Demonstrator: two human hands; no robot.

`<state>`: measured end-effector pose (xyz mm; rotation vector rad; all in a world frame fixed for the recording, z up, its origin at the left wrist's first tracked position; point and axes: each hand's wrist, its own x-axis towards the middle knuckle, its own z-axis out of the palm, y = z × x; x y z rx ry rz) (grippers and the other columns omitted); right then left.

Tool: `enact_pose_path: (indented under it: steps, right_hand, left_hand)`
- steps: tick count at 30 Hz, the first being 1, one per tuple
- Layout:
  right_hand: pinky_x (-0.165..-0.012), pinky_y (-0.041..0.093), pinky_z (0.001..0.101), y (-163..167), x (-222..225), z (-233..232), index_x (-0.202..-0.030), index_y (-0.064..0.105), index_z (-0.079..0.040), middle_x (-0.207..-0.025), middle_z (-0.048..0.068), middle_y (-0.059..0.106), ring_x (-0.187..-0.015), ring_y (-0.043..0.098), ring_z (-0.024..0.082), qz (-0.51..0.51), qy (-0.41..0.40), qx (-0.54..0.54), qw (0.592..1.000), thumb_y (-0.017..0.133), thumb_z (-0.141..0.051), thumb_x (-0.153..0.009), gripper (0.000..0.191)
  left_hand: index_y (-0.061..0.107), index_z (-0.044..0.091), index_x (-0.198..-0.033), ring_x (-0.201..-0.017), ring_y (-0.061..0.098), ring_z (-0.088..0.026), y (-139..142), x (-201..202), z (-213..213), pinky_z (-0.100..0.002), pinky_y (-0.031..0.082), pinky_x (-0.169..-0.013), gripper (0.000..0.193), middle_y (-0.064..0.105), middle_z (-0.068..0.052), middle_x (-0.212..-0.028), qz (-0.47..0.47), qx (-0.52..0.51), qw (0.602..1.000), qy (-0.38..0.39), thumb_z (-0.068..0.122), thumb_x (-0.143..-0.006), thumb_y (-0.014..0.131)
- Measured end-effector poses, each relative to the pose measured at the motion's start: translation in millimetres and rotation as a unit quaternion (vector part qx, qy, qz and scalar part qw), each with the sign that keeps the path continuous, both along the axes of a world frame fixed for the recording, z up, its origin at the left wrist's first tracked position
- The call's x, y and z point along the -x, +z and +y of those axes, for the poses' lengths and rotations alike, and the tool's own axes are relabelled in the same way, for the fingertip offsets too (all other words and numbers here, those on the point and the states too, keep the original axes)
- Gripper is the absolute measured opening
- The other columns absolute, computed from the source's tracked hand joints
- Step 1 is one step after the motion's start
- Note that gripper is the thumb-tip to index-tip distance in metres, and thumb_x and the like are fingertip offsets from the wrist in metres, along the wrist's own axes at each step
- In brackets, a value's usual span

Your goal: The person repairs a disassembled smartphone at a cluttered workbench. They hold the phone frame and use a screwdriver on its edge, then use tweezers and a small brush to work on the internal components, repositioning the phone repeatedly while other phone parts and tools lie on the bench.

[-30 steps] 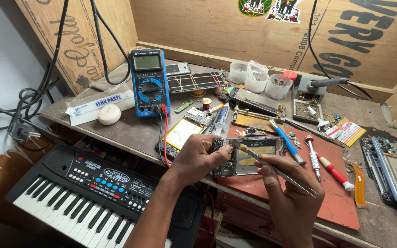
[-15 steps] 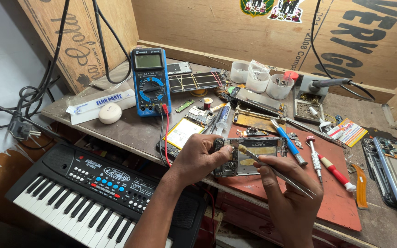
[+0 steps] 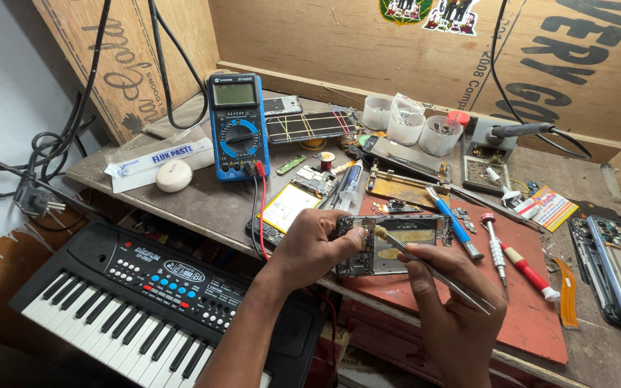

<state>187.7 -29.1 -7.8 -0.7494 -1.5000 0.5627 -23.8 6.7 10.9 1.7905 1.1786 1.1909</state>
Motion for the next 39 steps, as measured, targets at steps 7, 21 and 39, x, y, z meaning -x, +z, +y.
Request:
enact_pose_path:
  steps: [7,21,39]
  right_hand:
    - [-0.095,0.058,0.0309,1.3,0.5,-1.0,-0.115,0.071,0.004,-0.11,0.014,0.076,-0.107,0.073,0.018,0.023,-0.001,0.006,1.0,0.067,0.006,-0.094,0.021]
    - [-0.094,0.059,0.0306,2.9,1.9,0.1,-0.112,0.073,0.002,-0.108,0.012,0.077,-0.104,0.074,0.017,-0.017,-0.011,0.002,1.0,0.069,0.005,-0.093,0.02]
    - [-0.094,0.059,0.0308,2.8,0.4,-1.0,-0.11,0.073,0.003,-0.107,0.013,0.076,-0.104,0.074,0.018,-0.015,-0.012,0.004,1.0,0.069,0.005,-0.092,0.018]
  left_hand:
    - [0.077,0.0,-0.097,-0.052,0.046,0.001,-1.4,-0.8,0.5,-0.025,0.038,-0.043,0.029,0.059,0.008,-0.059,0.005,0.007,1.0,0.007,0.026,-0.095,0.065]
    - [0.077,0.0,-0.098,-0.053,0.047,0.001,0.1,-1.0,-1.3,-0.025,0.038,-0.044,0.028,0.059,0.008,-0.059,-0.005,0.004,1.0,0.002,0.025,-0.094,0.066]
    - [0.076,0.001,-0.097,-0.054,0.049,0.001,-0.7,-0.8,-1.3,-0.024,0.041,-0.045,0.027,0.062,0.007,-0.061,-0.002,0.007,1.0,0.002,0.025,-0.094,0.065]
